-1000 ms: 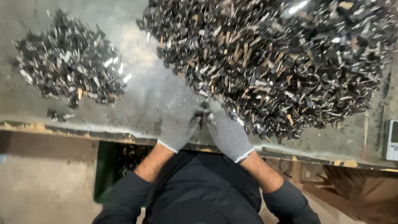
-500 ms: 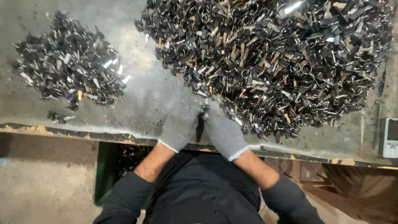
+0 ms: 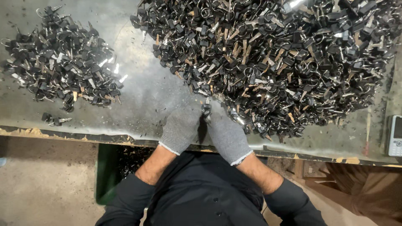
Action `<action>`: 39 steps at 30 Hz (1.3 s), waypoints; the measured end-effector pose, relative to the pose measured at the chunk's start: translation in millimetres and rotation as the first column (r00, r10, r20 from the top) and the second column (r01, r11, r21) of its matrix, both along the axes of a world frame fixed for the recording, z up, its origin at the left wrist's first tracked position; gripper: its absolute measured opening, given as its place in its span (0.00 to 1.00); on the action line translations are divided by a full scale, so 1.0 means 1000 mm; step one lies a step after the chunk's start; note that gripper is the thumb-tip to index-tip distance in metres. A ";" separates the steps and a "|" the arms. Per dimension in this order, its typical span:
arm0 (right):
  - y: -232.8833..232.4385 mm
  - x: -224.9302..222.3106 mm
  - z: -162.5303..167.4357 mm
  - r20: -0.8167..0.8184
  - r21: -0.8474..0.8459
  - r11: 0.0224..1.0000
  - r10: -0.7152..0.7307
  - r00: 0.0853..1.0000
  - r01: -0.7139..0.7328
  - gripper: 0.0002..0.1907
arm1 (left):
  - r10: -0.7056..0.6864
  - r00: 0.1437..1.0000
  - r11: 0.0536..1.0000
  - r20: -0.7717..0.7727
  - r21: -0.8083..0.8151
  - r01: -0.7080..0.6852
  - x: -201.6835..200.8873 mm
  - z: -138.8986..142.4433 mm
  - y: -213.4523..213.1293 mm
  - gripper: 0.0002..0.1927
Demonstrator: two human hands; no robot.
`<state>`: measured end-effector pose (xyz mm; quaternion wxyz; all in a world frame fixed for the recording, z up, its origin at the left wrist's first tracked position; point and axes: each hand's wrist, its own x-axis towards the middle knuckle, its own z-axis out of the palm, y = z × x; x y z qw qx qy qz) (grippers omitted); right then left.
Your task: The person, wearing gloves, picks small metal parts one at a time from a large pile on the workbench, briefly handles each part, and drops selected parts into a green bin below the table. The sorting continues steadily across the whole episode.
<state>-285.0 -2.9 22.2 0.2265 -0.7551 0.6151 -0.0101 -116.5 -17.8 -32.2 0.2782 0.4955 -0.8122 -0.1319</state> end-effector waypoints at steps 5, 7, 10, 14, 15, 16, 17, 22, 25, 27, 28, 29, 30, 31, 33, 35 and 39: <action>-0.007 -0.001 0.015 -0.023 -0.072 0.996 0.053 0.998 -0.055 0.19 | -0.052 0.998 0.998 -0.036 0.030 0.053 -0.001 0.006 0.003 0.18; -0.011 -0.002 0.019 -0.007 0.044 0.997 0.061 0.998 -0.061 0.20 | -0.039 0.992 0.999 -0.121 0.000 0.039 0.000 0.009 0.004 0.20; -0.012 0.000 0.020 0.072 0.065 0.998 -0.005 0.997 0.000 0.23 | -0.012 0.983 1.000 -0.183 0.003 0.013 0.003 0.011 0.005 0.23; -0.008 0.005 0.018 -0.077 0.083 0.996 -0.022 0.997 0.028 0.13 | -0.003 0.985 1.000 -0.173 0.008 0.005 0.004 0.010 0.008 0.24; -0.007 0.006 0.019 -0.144 0.140 0.990 0.005 0.989 0.015 0.10 | -0.018 0.983 0.999 -0.181 -0.035 0.012 0.004 0.010 0.009 0.28; -0.008 0.005 0.020 -0.088 0.209 0.978 -0.007 0.996 0.025 0.12 | -0.007 0.982 0.999 -0.188 -0.039 0.000 0.004 0.009 0.009 0.27; -0.009 0.005 0.021 -0.027 0.274 0.961 -0.026 0.999 0.032 0.14 | -0.001 0.981 0.999 -0.192 -0.047 -0.008 0.004 0.009 0.010 0.27; -0.013 0.005 0.026 0.113 -0.068 0.997 -0.014 0.994 0.022 0.18 | -0.001 0.991 0.999 -0.136 -0.036 -0.004 0.002 0.012 0.013 0.28; -0.005 0.007 0.020 0.039 0.200 0.973 -0.125 0.991 0.115 0.16 | 0.067 0.993 0.997 -0.095 0.049 -0.062 0.001 0.012 0.016 0.28; 0.005 0.009 0.011 0.069 0.214 0.947 -0.259 0.963 0.239 0.20 | 0.191 0.976 0.968 -0.100 0.186 -0.171 0.000 0.011 0.018 0.27; 0.009 0.009 0.006 0.015 0.009 0.994 -0.112 0.994 0.112 0.17 | 0.152 0.974 0.985 -0.167 0.101 -0.137 0.000 0.011 0.018 0.26; 0.013 0.010 0.000 -0.065 -0.182 0.983 0.019 0.998 -0.030 0.13 | 0.102 0.968 0.995 -0.227 0.017 -0.101 -0.001 0.010 0.019 0.26; 0.015 0.010 -0.004 -0.167 -0.356 0.917 0.126 0.978 -0.179 0.11 | 0.040 0.959 0.995 -0.282 -0.073 -0.063 -0.001 0.011 0.018 0.25; 0.016 0.009 -0.008 -0.166 -0.250 0.959 0.090 0.982 -0.131 0.10 | 0.042 0.962 0.995 -0.271 -0.079 -0.065 -0.002 0.011 0.018 0.24; 0.009 0.008 -0.013 -0.173 -0.032 0.999 0.036 0.984 -0.042 0.08 | 0.063 0.966 0.992 -0.249 -0.092 -0.088 -0.002 0.013 0.017 0.22; -0.003 0.004 -0.012 -0.017 -0.266 0.946 0.187 0.982 -0.185 0.14 | 0.111 0.962 0.992 -0.251 -0.025 -0.121 -0.003 0.017 0.018 0.22; -0.021 -0.002 -0.001 0.167 0.258 0.956 -0.189 0.968 0.142 0.20 | 0.260 0.951 0.957 -0.165 0.176 -0.231 -0.003 0.024 0.021 0.17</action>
